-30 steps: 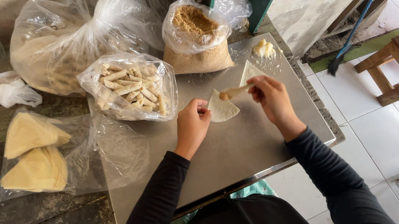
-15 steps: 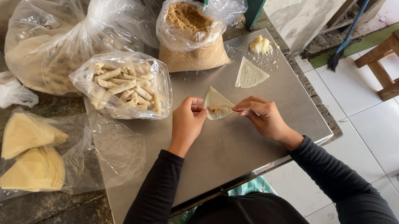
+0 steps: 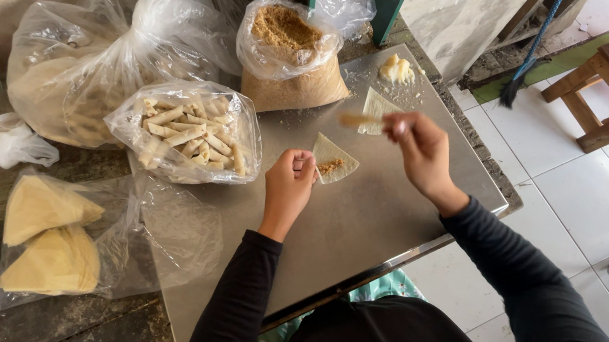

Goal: The person assembles spring rolls by placing a triangular wrapper on the table, adding a filling, and folding the wrapper into a cone shape. The person repeats this process multiple times, handling wrappers and filling by hand.

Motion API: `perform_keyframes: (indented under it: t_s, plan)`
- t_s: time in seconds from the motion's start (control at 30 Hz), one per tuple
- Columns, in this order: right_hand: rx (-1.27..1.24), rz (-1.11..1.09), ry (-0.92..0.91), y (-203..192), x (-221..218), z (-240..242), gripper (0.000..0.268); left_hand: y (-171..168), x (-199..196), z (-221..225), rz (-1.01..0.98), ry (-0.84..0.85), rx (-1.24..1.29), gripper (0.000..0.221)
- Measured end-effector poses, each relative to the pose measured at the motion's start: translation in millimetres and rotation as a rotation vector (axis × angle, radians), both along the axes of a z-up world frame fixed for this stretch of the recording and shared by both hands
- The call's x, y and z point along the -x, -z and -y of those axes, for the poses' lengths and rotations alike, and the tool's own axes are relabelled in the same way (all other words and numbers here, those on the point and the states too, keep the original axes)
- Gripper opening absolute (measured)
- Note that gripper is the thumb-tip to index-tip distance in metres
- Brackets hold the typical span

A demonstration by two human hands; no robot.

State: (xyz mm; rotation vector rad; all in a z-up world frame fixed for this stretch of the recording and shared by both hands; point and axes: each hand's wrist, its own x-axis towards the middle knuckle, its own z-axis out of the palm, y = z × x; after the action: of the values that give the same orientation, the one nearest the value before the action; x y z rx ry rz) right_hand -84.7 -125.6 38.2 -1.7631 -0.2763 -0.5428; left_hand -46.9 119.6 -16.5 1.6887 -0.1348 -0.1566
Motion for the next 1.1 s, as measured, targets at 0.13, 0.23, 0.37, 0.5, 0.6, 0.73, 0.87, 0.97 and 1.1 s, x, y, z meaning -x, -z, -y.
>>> perform_keyframes:
  t_s: [0.13,0.23,0.37,0.5,0.6,0.73,0.87,0.97,1.1]
  plan:
    - [-0.010,0.246,0.127,-40,-58,-26,0.025,2,-1,2,0.038,-0.007,0.030,0.021]
    - [0.437,0.201,0.274,-76,-104,-50,0.024,1,0,3,0.148,-0.002,-0.070,0.028]
    - [0.529,0.282,0.048,-89,-116,-67,0.050,-4,6,5,0.242,-0.002,-0.062,0.026]
    - [0.412,0.126,0.148,-64,-83,-56,0.043,-15,11,6,0.348,-0.007,-0.151,0.024]
    - [0.583,-0.042,0.111,-34,-49,-41,0.033,-23,16,5,0.454,-0.022,-0.314,0.011]
    - [0.713,-0.168,0.156,0,-11,-31,0.027,-28,20,8,0.632,-0.068,-0.492,0.008]
    - [0.833,-0.186,0.245,22,8,-33,0.022,-25,20,11,0.747,-0.097,-0.558,0.009]
    - [0.794,-0.191,0.237,29,9,-38,0.016,-23,19,11,0.764,-0.113,-0.588,0.009]
    - [0.616,-0.231,0.178,25,5,-43,0.012,-20,18,10,0.760,-0.112,-0.606,0.010]
